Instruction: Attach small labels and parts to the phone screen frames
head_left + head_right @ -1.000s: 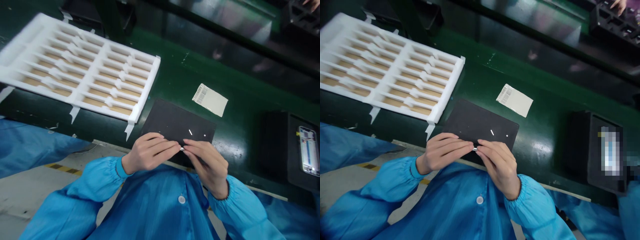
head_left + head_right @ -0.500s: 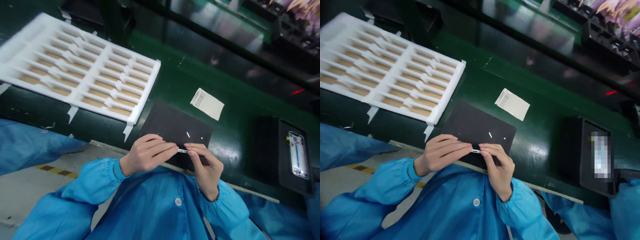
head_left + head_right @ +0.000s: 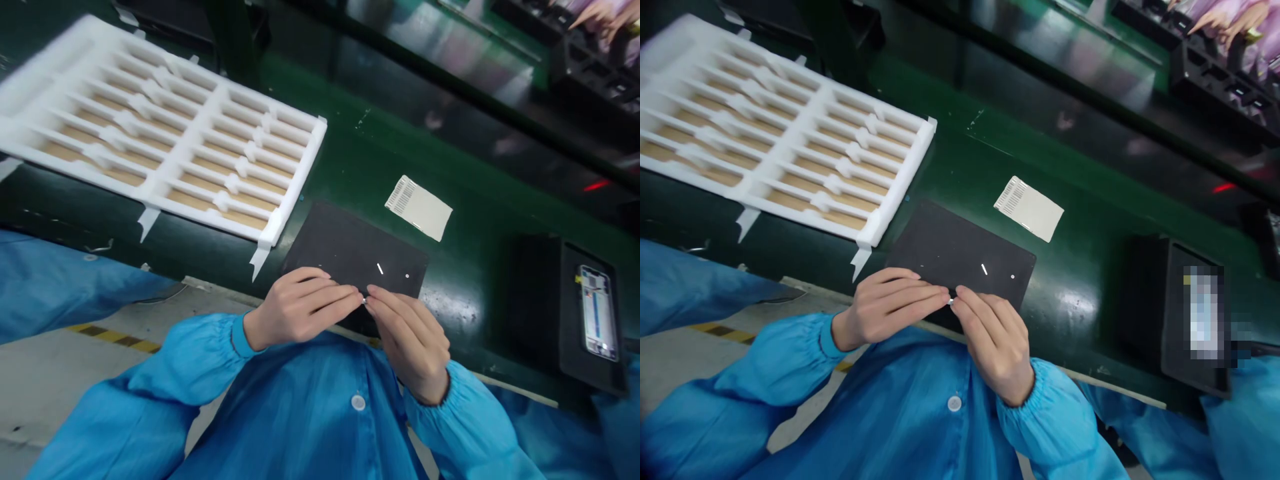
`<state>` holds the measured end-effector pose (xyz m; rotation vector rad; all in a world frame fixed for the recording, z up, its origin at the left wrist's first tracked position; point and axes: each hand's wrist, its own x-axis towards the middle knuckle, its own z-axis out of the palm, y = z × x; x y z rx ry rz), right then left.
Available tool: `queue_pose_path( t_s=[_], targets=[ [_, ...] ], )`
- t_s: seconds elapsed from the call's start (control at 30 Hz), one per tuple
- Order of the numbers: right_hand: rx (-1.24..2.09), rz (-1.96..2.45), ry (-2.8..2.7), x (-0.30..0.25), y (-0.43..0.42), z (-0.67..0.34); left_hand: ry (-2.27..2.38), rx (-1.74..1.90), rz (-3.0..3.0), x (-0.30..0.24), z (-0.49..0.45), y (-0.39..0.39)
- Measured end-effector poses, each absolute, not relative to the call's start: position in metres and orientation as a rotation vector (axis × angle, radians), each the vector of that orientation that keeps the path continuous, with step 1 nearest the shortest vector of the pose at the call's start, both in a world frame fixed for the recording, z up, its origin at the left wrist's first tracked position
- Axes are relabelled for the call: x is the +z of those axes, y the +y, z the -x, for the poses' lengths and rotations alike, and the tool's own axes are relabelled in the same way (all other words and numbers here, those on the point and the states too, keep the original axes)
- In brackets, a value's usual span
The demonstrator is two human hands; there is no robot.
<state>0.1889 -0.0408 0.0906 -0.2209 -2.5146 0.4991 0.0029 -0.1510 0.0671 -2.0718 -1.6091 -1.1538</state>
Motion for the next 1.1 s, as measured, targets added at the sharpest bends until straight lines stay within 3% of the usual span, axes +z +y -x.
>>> queue_pose_path(
  t_s=[0.27, 0.47, 0.8, 1.1],
  targets=[
    [0.186, 0.005, -2.536, 0.089, -0.035, -0.189, -1.601, -1.16, 2.101, 0.068, -0.004, -0.153],
    [0.142, -0.065, -2.546, 0.088, -0.033, -0.189, -1.617, -1.163, 2.126, 0.064, -0.004, -0.155],
    [0.397, 0.024, -2.429, 0.069, -0.036, -0.192, -1.626, -1.132, 2.167, 0.064, -0.003, -0.158],
    [0.838, 0.378, -2.208, 0.081, -0.048, -0.177, -1.667, -1.145, 2.155, 0.063, -0.004, -0.157]
  ],
)
